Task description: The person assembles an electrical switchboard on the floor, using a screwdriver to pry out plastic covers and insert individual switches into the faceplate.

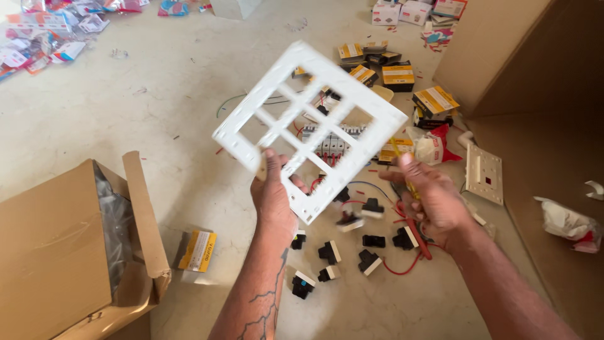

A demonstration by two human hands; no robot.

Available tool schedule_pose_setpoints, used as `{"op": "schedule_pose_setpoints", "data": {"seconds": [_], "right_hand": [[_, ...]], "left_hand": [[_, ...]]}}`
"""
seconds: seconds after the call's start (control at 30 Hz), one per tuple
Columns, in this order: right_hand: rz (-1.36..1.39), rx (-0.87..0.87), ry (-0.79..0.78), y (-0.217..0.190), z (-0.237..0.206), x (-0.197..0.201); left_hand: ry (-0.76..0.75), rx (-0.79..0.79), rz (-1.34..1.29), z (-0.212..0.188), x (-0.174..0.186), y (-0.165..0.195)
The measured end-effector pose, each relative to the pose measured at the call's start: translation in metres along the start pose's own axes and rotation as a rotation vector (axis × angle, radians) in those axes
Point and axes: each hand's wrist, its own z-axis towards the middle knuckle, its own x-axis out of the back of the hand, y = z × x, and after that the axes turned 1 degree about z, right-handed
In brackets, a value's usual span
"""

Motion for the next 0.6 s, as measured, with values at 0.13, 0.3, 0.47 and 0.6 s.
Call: {"op": "schedule_pose_setpoints", "data": {"seconds": [0.13, 0.3, 0.47, 0.6], "right_hand": [[0.308, 0.060, -0.007, -0.010, -0.009, 0.002], [0.233, 0.069, 0.001, -0.015, -0.015, 0.003], [0.331, 0.123, -0.081, -0.014, -0.013, 0.007], [0.322, 0.199, -0.093, -0.016, -0.015, 0.007]], "left_hand": [[-0.179, -0.007, 0.196, -0.012, -0.011, 0.009], [-0.268, 0.014, 0.334, -0.020, -0.013, 0.026], [-0.253, 0.009, 0.299, -0.013, -0.011, 0.032], [-0.246, -0.059, 0.352, -0.007, -0.006, 0.028]]}}
